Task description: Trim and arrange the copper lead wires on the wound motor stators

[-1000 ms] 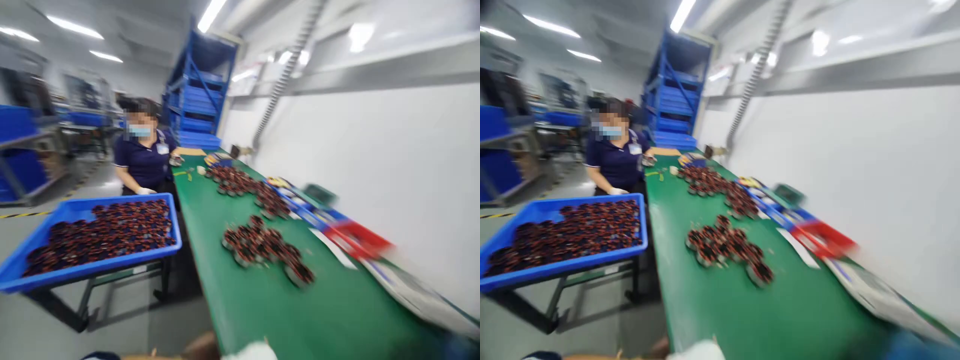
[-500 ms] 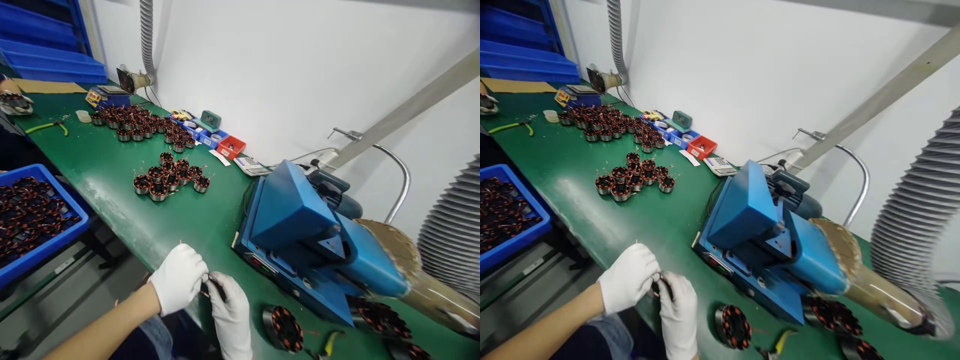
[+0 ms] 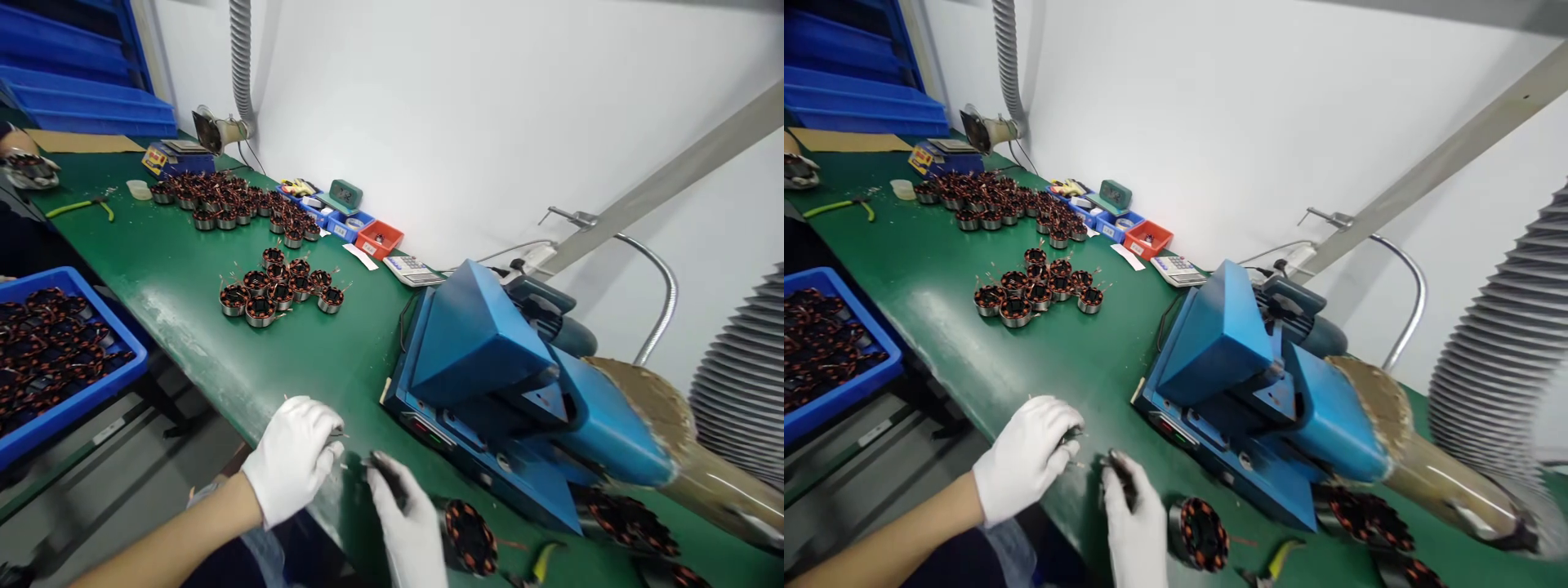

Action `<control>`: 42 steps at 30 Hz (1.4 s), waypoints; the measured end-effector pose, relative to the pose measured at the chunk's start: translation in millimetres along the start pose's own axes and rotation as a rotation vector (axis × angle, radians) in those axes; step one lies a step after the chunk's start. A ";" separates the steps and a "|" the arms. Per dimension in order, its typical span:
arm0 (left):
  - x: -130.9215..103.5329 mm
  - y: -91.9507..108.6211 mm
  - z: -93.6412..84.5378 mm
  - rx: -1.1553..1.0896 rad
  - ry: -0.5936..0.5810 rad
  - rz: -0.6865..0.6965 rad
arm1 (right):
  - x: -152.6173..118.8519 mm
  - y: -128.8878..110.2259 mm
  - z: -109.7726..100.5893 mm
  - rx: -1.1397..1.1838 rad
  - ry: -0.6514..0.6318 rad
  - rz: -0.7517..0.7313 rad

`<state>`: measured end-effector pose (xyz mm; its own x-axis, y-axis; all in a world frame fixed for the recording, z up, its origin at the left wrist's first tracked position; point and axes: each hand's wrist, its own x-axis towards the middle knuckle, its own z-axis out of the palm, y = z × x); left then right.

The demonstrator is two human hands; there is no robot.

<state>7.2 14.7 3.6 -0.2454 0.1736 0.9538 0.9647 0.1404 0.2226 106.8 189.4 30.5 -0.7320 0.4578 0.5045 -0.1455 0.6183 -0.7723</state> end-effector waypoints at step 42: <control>0.8 -14.7 -5.1 0.055 -0.220 0.238 | -16.1 -31.2 15.9 -0.123 -0.347 0.036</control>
<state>-6.7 7.8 2.2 -0.0341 0.4135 0.9099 0.9924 0.1218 -0.0181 112.5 152.6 40.3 -0.9203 0.2497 0.3012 -0.0505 0.6875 -0.7244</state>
